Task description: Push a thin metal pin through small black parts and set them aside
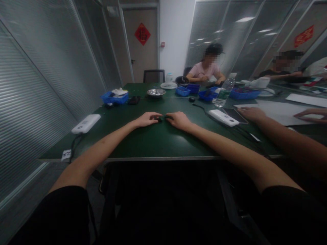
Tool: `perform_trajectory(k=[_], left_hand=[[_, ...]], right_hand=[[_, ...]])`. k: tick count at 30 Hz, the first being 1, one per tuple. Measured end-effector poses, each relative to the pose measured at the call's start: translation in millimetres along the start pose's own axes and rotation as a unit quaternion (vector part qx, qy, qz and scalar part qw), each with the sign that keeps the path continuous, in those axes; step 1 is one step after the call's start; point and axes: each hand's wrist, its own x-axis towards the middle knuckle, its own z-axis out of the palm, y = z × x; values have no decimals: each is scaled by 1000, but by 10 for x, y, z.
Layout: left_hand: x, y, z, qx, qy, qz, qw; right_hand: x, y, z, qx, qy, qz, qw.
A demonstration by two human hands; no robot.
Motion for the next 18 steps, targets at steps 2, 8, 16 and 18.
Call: perform_trajectory(k=[2,8,16,18], left_hand=[[-5,-1,-1,6,2,8,1000],[-17,13,7,33,12,48,998],[-1,48,65,76,24,128,989],[-1,56,79,81,18,136,987]], right_hand=[[2,6,-7,0,-7,10,1000],[2,3,10,-7,-5,35,999],[-4,-15,25,-16,-1,58,998],[3,-13,23,-17,-5,59,998]])
